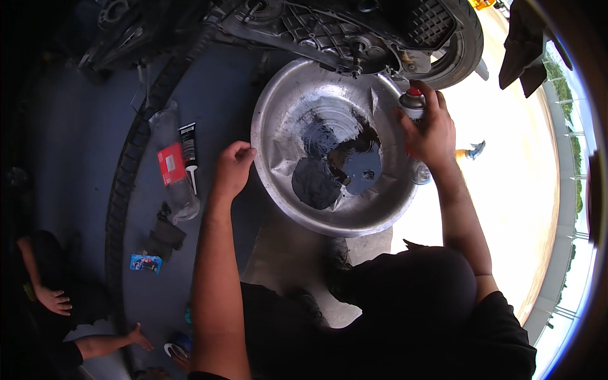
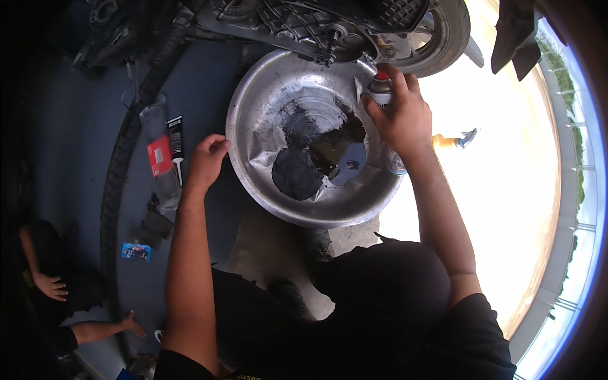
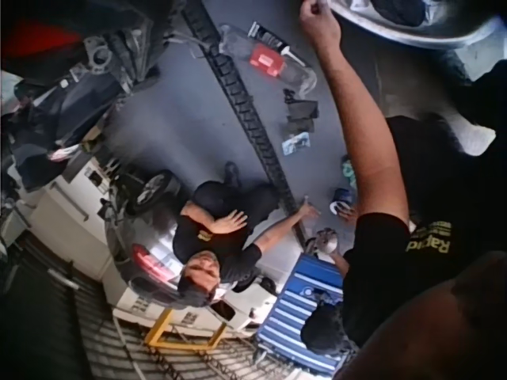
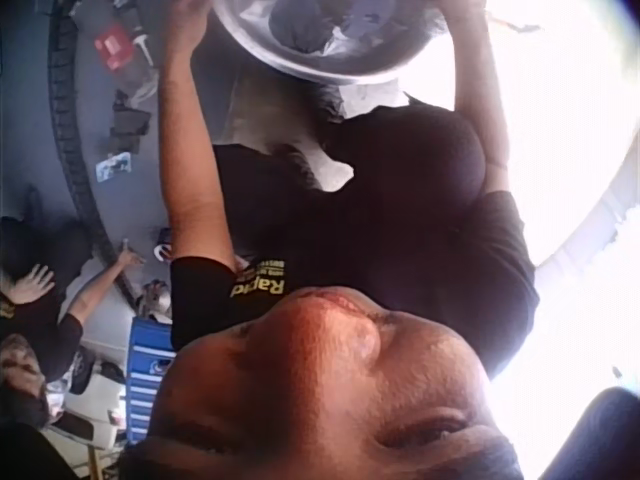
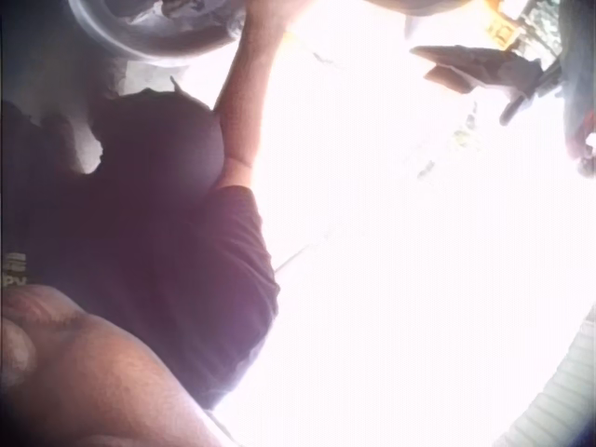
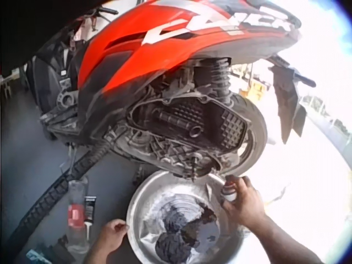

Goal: The person cleans and lubricates motorcycle components using a spray bottle, brake cleaner, and a cloth before handling several drive parts and a tube of sealant.

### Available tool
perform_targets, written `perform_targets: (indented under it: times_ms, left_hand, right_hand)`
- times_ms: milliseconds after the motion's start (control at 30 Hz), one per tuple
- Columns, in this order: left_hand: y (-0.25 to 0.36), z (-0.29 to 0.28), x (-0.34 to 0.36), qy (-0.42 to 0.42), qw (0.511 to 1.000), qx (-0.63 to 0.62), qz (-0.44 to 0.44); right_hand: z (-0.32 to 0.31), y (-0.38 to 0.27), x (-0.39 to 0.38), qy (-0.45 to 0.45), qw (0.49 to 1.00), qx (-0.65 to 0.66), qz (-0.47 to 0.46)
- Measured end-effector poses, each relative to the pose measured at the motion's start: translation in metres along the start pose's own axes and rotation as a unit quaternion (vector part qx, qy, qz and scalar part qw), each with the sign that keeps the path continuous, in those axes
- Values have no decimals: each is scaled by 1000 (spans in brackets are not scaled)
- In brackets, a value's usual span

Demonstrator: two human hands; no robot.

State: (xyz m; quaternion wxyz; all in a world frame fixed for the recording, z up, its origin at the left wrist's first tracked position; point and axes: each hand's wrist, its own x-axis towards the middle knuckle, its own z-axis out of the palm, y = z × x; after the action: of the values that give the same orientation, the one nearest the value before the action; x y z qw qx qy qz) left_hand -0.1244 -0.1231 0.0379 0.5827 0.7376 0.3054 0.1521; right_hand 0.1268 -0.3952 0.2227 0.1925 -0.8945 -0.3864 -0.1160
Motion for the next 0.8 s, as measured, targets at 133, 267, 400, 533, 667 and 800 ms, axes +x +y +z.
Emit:
perform_targets:
  times_ms: [133,267,400,533,667,800]
  left_hand:
    - [0,-1,0,4,1000,29,4]
    - [-1,1,2,17,999,38,21]
    - [-1,3,0,16,999,39,12]
    - [-3,-1,-1,16,1000,23,6]
    - [2,1,-2,4,1000,24,-1]
    - [3,1,-1,-2,999,32,6]
  right_hand:
    - [-4,10,6,31,999,14,4]
    - [11,9,2,3,998,63,-1]
    - [26,11,3,-20,993,118,-10]
    - [11,2,8,4,1000,-1,10]
    - [10,11,13,0,994,-109,-3]
    - [16,8,10,-14,993,-116,1]
